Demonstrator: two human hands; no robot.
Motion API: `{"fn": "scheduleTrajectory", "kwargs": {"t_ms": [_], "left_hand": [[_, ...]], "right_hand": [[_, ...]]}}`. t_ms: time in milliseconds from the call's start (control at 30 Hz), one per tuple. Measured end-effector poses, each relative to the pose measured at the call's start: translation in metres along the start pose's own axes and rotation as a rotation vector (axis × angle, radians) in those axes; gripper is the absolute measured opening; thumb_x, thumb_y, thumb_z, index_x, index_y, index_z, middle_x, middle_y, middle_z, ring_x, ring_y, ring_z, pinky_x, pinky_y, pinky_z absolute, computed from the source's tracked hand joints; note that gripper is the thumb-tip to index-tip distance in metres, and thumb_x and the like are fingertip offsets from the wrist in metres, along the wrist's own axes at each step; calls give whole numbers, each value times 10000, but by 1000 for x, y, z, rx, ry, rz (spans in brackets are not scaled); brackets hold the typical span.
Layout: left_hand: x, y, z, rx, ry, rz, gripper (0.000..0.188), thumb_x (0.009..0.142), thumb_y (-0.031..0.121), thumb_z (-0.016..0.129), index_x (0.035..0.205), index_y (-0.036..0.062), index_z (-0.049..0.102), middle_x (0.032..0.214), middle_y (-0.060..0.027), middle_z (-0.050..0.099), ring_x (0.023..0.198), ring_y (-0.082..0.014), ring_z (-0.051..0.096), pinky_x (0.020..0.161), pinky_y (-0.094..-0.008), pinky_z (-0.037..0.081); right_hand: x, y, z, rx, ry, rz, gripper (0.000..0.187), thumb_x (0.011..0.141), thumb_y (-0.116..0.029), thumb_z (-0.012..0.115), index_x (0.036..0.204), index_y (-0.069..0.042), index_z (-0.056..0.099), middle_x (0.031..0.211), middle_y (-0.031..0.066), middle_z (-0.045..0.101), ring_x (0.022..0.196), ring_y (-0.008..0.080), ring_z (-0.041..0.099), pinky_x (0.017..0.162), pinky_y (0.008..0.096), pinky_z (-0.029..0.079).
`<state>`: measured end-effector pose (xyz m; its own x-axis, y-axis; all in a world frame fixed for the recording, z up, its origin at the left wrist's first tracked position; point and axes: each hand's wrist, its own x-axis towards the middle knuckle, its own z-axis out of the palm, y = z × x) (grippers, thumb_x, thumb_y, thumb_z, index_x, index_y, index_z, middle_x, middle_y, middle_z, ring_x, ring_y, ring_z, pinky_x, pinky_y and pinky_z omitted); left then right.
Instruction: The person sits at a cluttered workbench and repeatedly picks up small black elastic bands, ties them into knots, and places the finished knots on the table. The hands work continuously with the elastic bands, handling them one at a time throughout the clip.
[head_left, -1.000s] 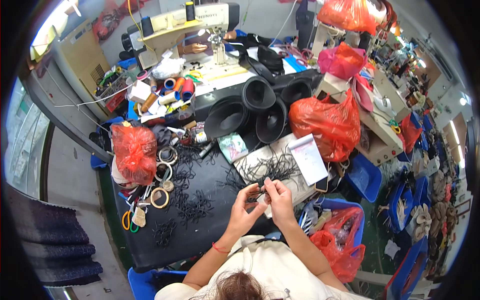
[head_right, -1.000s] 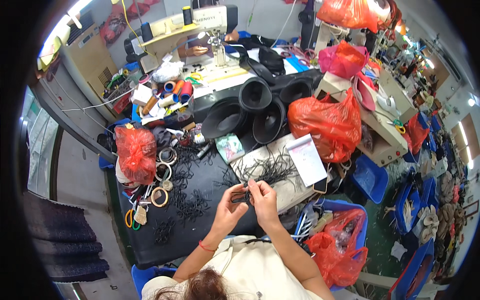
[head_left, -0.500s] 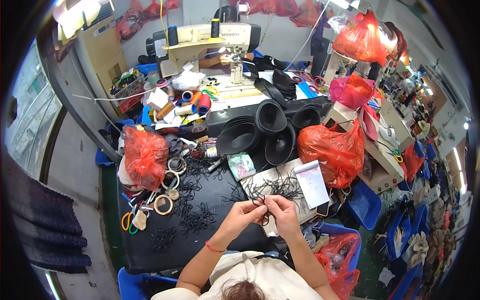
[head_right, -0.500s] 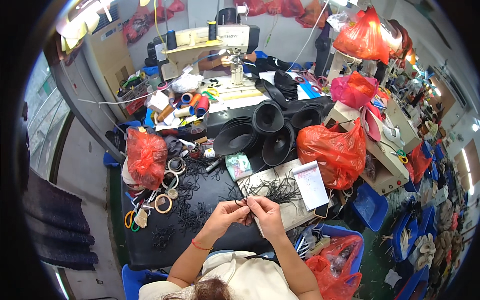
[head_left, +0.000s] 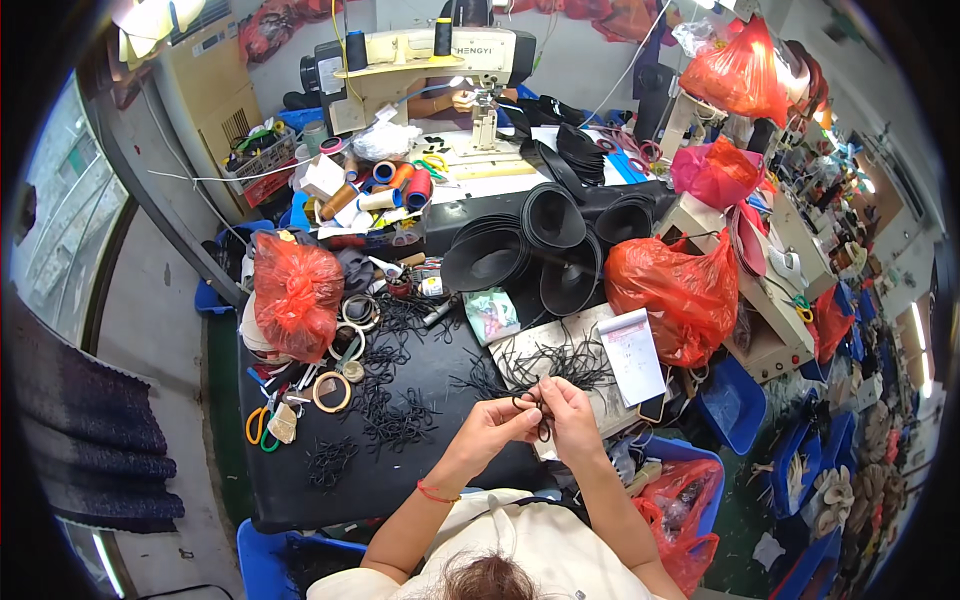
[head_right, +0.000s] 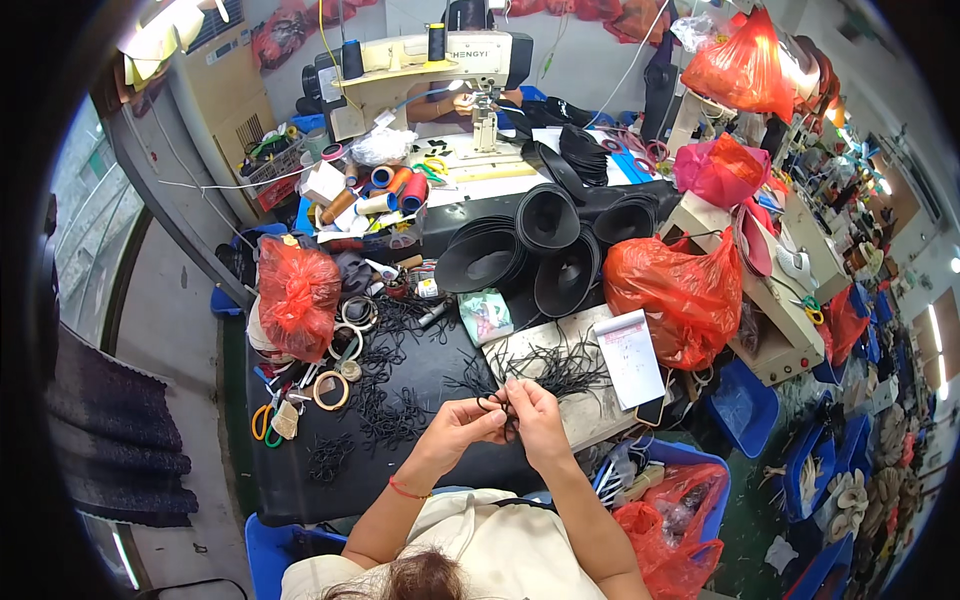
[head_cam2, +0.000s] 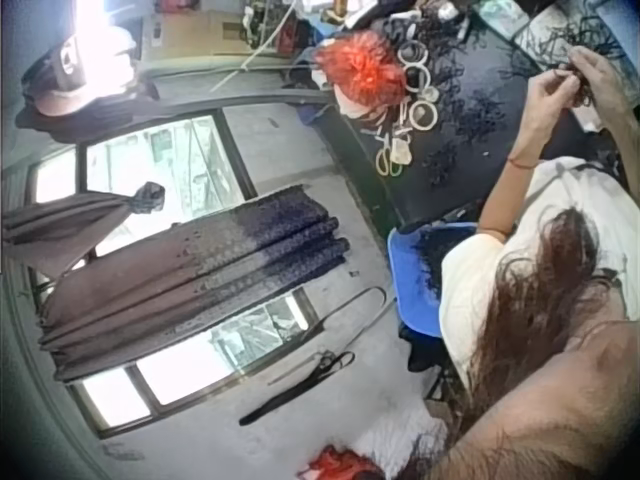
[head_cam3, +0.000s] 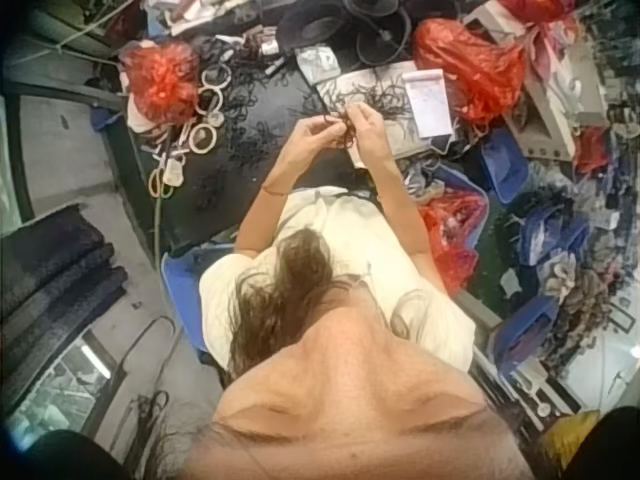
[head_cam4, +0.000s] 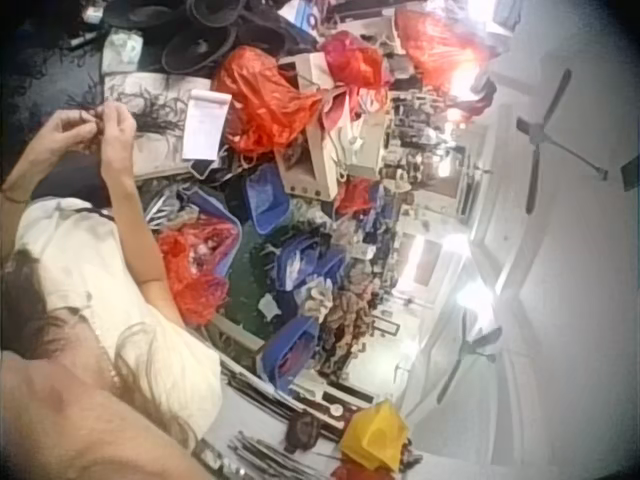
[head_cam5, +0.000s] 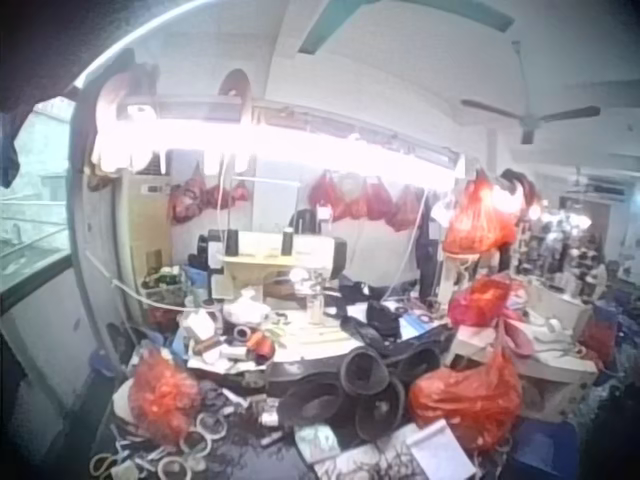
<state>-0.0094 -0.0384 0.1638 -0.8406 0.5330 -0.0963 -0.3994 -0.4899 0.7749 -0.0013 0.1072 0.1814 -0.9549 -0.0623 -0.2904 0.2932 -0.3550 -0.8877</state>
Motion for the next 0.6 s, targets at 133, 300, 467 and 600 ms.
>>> {"fn": "scheduleTrajectory", "kwargs": {"t_ms": [133,300,467,600], "left_hand": [[6,-1,4,-198,236,12,109,845,93,597,889,-7,602,835,-68,627,740,-132,618,704,-241,520],[7,-10,-1,28,285,77,123,842,109,607,877,-9,600,781,-59,628,697,-120,612,650,-228,516],[2,-9,4,415,298,106,172,856,150,597,874,-21,602,720,-39,618,671,-82,583,601,-198,477],[0,-12,1,362,273,84,192,855,166,600,862,-26,610,698,-26,609,618,-53,546,550,-188,445]], "right_hand": [[-1,0,20,28,276,-162,181,901,-203,520,920,-30,568,737,7,595,670,76,561,610,208,431],[-11,9,1,-210,155,-176,155,842,-136,608,938,-15,596,759,6,605,662,54,536,600,185,416],[-13,7,-5,-305,83,-214,142,847,-67,576,958,19,596,772,-13,579,669,25,489,596,170,402],[-15,7,-6,-320,34,-203,157,856,-49,547,984,34,585,791,-12,566,700,23,481,605,169,394]]}}
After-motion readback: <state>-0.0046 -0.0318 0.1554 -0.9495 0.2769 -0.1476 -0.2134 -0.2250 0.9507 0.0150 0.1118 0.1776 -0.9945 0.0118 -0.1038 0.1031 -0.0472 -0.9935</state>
